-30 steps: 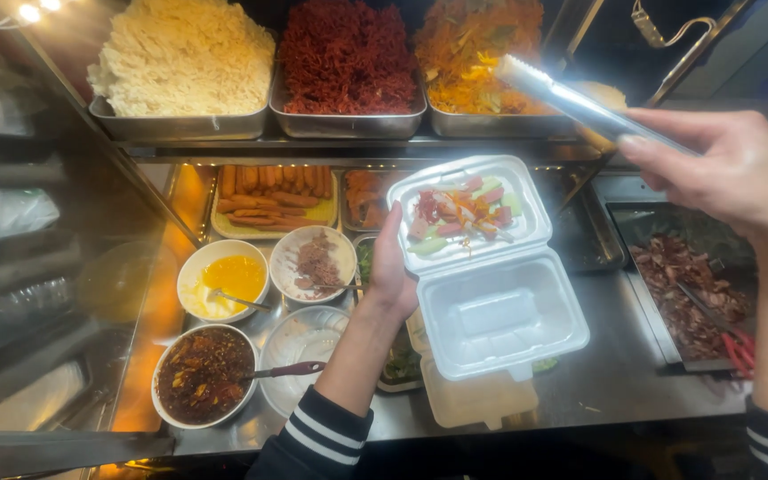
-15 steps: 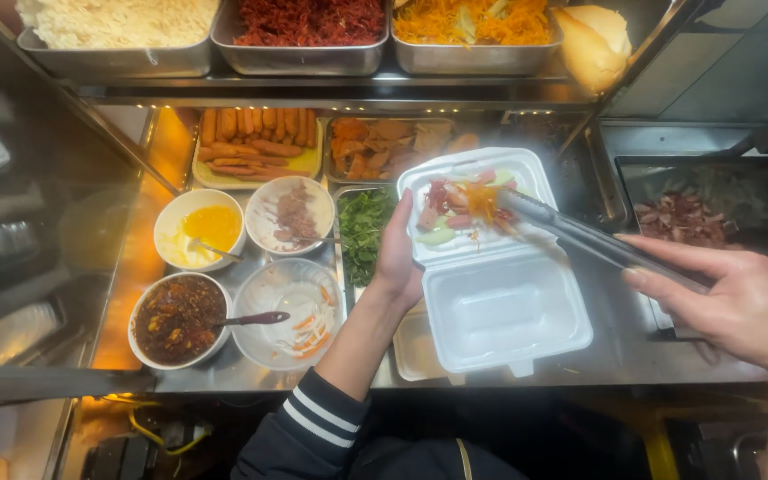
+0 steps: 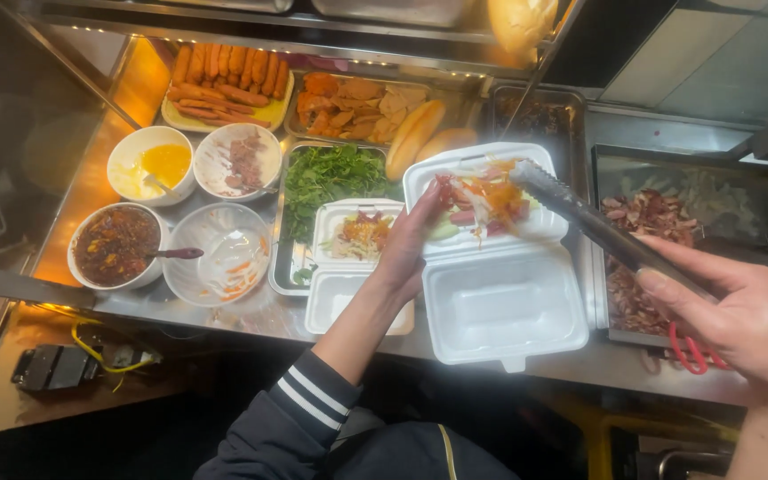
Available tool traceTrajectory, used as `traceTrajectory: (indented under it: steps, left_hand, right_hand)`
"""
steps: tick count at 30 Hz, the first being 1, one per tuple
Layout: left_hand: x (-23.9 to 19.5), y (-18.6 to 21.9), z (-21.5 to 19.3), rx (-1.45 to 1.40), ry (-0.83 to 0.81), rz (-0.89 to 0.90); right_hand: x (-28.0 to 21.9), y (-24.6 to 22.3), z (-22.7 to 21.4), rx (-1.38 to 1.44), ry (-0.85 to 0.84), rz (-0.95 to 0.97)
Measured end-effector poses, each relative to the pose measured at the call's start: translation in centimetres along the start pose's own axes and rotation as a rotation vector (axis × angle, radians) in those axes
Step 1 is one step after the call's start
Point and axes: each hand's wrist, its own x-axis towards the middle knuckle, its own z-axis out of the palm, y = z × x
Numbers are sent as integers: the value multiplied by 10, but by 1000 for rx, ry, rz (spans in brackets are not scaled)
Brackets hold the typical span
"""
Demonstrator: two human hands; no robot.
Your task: Preparing and assembling sandwiches and food containers with various ingredients like meat, vegetables, and sauces
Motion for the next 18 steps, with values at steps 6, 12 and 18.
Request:
traceTrajectory:
  steps: [6,12,18]
  left_hand:
    - [2,-9,2,59,-62,66]
    - [-6,-6,-13,-103,-44,97]
    - [-82,55,-34,-216,-183,87]
  right_hand:
    - [-1,-23,-11,-23,52,-58]
    - [16,-43,-6,150,20,-217]
    - [51,-149,46,310,60,-414]
